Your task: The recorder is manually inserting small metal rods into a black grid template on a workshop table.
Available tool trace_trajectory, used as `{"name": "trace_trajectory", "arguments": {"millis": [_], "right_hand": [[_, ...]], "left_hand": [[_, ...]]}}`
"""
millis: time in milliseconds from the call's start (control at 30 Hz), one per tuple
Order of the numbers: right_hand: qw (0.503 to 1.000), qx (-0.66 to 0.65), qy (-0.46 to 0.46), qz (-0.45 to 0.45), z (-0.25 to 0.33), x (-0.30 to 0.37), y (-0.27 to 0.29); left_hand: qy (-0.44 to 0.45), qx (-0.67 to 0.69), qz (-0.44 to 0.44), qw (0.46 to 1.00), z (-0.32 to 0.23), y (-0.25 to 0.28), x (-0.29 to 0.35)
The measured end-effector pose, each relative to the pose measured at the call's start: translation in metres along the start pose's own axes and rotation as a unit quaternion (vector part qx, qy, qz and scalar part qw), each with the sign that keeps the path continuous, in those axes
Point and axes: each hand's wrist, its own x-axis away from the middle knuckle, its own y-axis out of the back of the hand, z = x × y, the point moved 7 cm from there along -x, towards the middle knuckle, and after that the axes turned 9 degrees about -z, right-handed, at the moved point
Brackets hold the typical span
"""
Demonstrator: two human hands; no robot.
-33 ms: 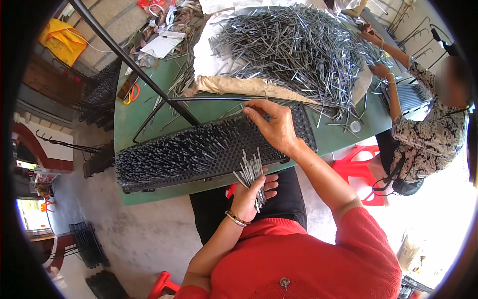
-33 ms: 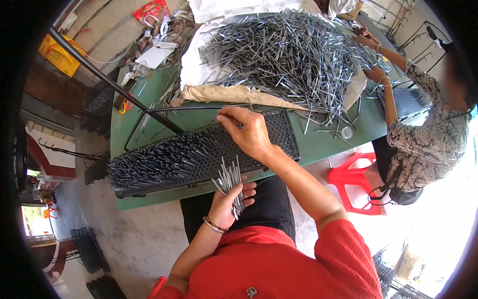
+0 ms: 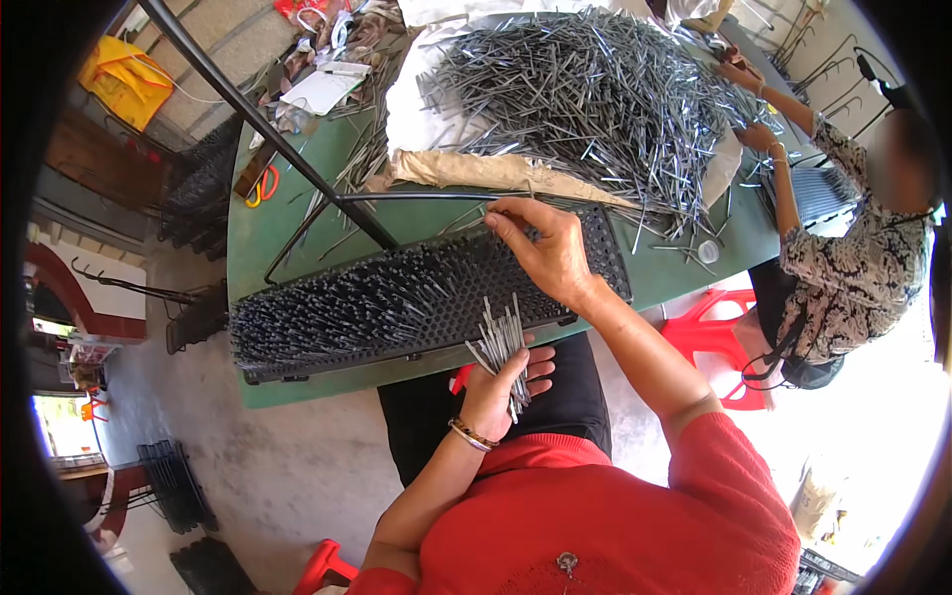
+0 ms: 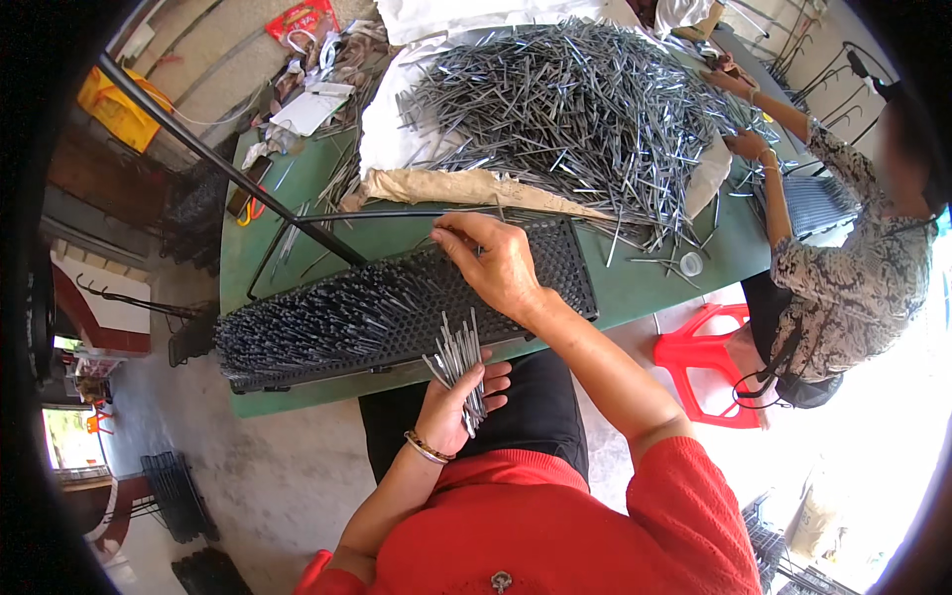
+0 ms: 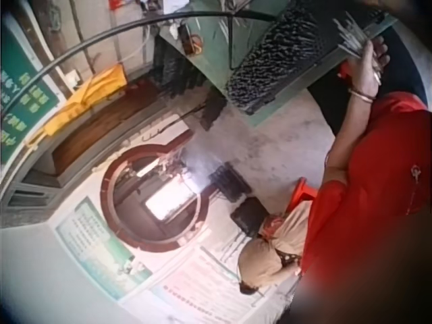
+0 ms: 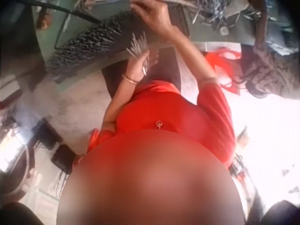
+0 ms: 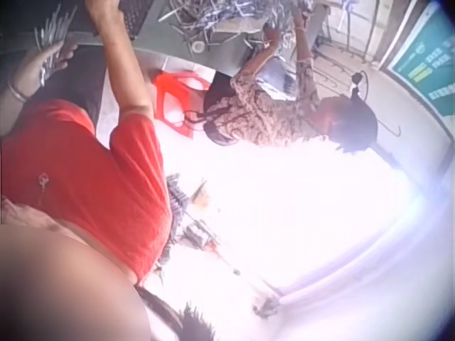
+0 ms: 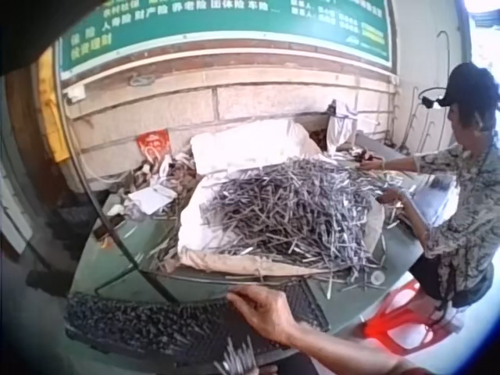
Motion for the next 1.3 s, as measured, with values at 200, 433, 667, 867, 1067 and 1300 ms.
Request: {"name": "trace_trajectory", "arguments": {"millis": [200,433,667,867,1067,1300], "right_hand": [[0.994,0.017,0.108,0.022,0.006,0.003,-0.009],[0.979,0.040,0.194,0.049,0.006,0.011,-0.022],[0.953,0.130,0.257,0.096,0.013,0.018,-0.022],[0.957,0.104,0.256,0.084,0.018,0.020,-0.005],[0.983,0.013,-0.061,0.172,0.002,0.037,0.011],[0.904,-0.151,-0.298,0.268,-0.032,0.070,0.001]], "left_hand": [[-0.001,0.007,0.002,1.000,-0.002,-0.001,0.000],[-0.013,-0.003,0.008,1.000,-0.005,0.001,0.000],[-0.024,0.008,0.017,1.000,-0.009,0.000,0.002],[-0.043,0.012,0.033,0.998,-0.014,-0.006,0.004],[-0.067,0.029,0.039,0.997,-0.019,-0.005,0.007],[-0.076,0.011,0.041,0.996,-0.020,-0.017,0.009]]}}
